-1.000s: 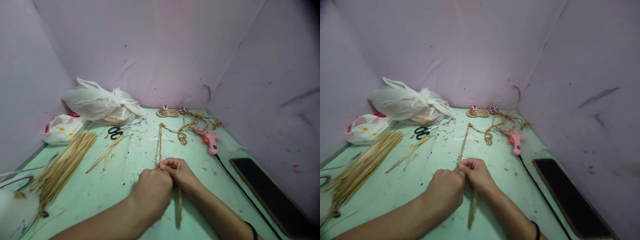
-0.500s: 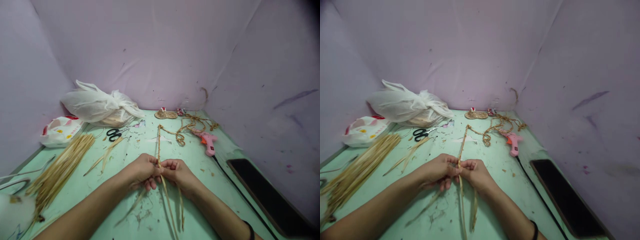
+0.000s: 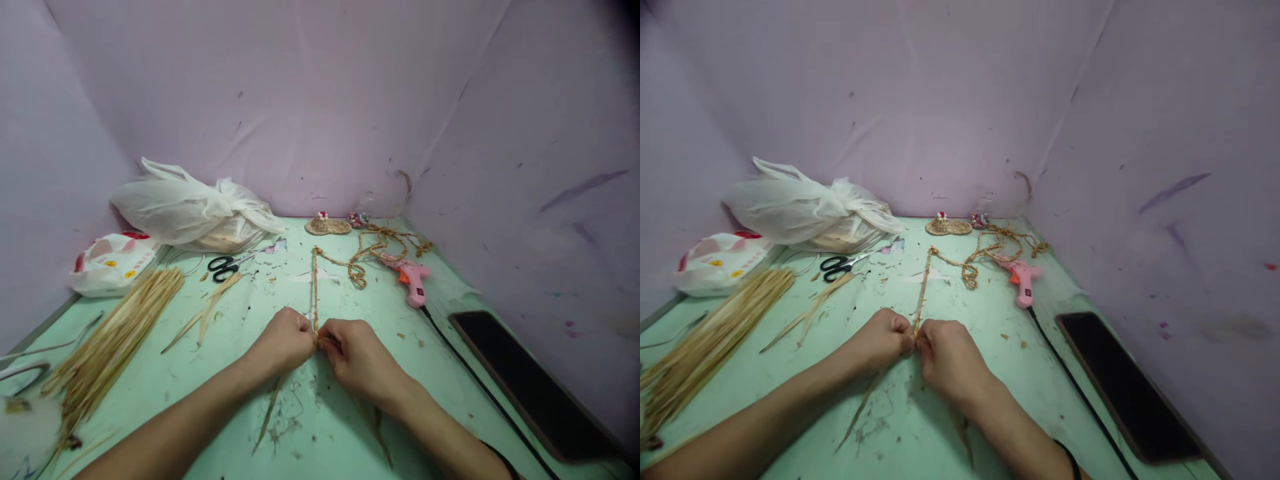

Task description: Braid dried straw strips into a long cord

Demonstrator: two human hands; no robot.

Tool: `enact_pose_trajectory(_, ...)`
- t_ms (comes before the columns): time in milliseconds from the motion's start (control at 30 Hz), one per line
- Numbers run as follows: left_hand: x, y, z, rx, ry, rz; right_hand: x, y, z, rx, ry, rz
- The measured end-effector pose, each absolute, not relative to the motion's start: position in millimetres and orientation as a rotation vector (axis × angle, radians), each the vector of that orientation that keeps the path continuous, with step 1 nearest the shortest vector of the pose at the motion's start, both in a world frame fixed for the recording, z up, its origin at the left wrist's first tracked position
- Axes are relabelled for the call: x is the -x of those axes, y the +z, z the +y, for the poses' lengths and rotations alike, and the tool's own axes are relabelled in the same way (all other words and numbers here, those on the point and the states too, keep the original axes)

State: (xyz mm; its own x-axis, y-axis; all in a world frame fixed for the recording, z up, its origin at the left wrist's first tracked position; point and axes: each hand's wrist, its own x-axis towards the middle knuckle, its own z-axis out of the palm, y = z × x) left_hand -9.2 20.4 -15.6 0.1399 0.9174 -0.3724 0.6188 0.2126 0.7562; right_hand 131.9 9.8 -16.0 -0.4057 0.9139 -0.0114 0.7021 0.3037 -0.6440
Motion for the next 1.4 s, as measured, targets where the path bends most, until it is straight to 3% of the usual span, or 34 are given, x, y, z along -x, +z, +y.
enact_pose_trajectory(267, 7, -10, 18, -1.296, 0.462, 1.486, -130, -3, -1, 1.71, 0.718, -2.276)
enact_pose_trajectory(600, 7, -10, 18, -1.007, 0.547, 1.336, -103, 0, -30, 1.669, 0.418, -2.654)
enact_pose_trajectory(733, 12, -14, 17, -0.995, 0.57, 1.278, -116, 6, -18, 1.581, 0.635, -2.562)
enact_pose_trajectory(833, 16, -9, 15, -0.952, 0.553, 1.272, -129, 9, 0, 1.636, 0.844, -2.124)
enact_pose_trajectory(1033, 17, -12, 15, -1.019, 0.535, 1.225, -124, -2, 17, 1.415, 1.833, -1.17)
enact_pose_trajectory(1400, 21, -9, 14, -1.508, 0.397, 1.408, -121, -20, 17, 1.457, 1.824, -1.239)
